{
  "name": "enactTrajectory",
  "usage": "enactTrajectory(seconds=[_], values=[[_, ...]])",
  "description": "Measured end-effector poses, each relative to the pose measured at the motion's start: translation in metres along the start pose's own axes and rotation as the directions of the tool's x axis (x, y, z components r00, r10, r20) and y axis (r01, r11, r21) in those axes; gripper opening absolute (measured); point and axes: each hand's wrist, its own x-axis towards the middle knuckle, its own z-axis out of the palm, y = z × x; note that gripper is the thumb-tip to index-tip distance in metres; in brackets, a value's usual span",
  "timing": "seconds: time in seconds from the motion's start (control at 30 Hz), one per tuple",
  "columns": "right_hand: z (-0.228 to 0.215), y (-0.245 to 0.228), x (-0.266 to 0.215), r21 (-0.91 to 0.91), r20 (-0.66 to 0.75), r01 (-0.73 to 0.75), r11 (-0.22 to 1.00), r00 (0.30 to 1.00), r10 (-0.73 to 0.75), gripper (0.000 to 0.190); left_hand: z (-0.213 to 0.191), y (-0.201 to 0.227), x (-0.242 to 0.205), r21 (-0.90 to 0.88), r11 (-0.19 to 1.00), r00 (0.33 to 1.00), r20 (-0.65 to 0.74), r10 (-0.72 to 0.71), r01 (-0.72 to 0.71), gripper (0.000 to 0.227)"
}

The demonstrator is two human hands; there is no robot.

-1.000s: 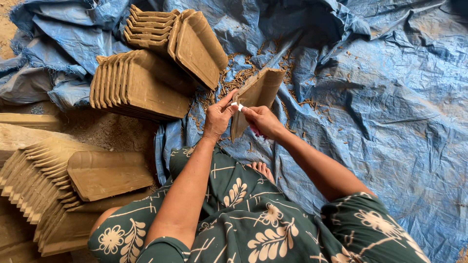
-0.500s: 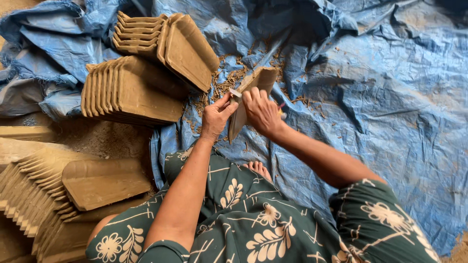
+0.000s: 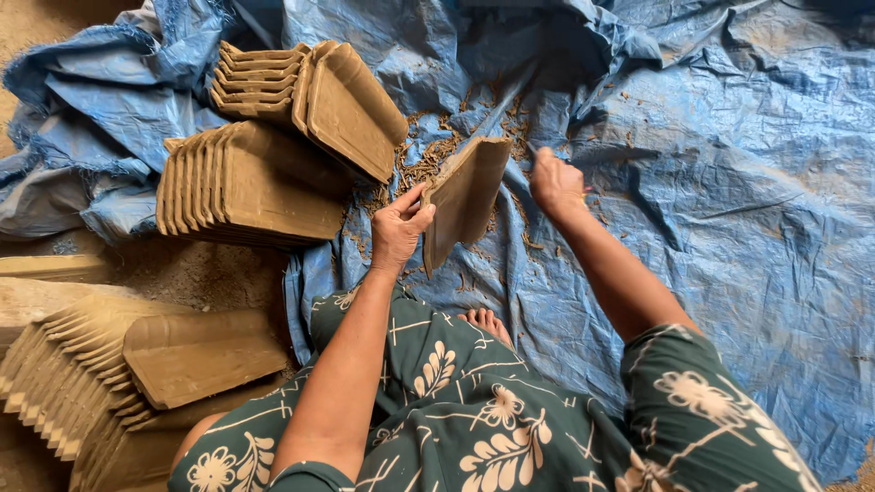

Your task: The person cleans the edges of clay tiles using a scraping tool. They pick up individual tiles from a pile on a tarp, scrape excess material from the sides and grooves, and place the finished tiles into neat stacks.

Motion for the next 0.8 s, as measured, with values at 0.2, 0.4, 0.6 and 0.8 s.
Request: enactTrajectory(seconds=[0.2,0.4,0.6,0.8], values=[[-0.029,-0.048,-0.038,0.082,-0.3,0.154,0.985,0.946,-0.122,0.008,0.002,-0.008,-0.01,0.03,0.999,0.999,-0.01,0.034,-0.034,0.044],[0.008,-0.035,0.005,-0.298,-0.573,0.174,0.939,0.754,-0.321,0.003,0.02,0.001,-0.01,-0.045,0.998,0.999,-0.021,0.036,-0.037,0.046],[-0.002,-0.033,0.027,-0.429,-0.685,0.081,0.9,0.62,-0.382,0.009,0.042,0.025,-0.007,-0.038,0.997,0.992,-0.112,0.064,-0.069,0.043],[-0.005,-0.032,0.037,-0.347,-0.628,0.064,0.936,0.725,-0.282,0.01,0.052,0.027,-0.002,-0.039,0.998,0.984,-0.172,0.05,-0.057,0.044]])
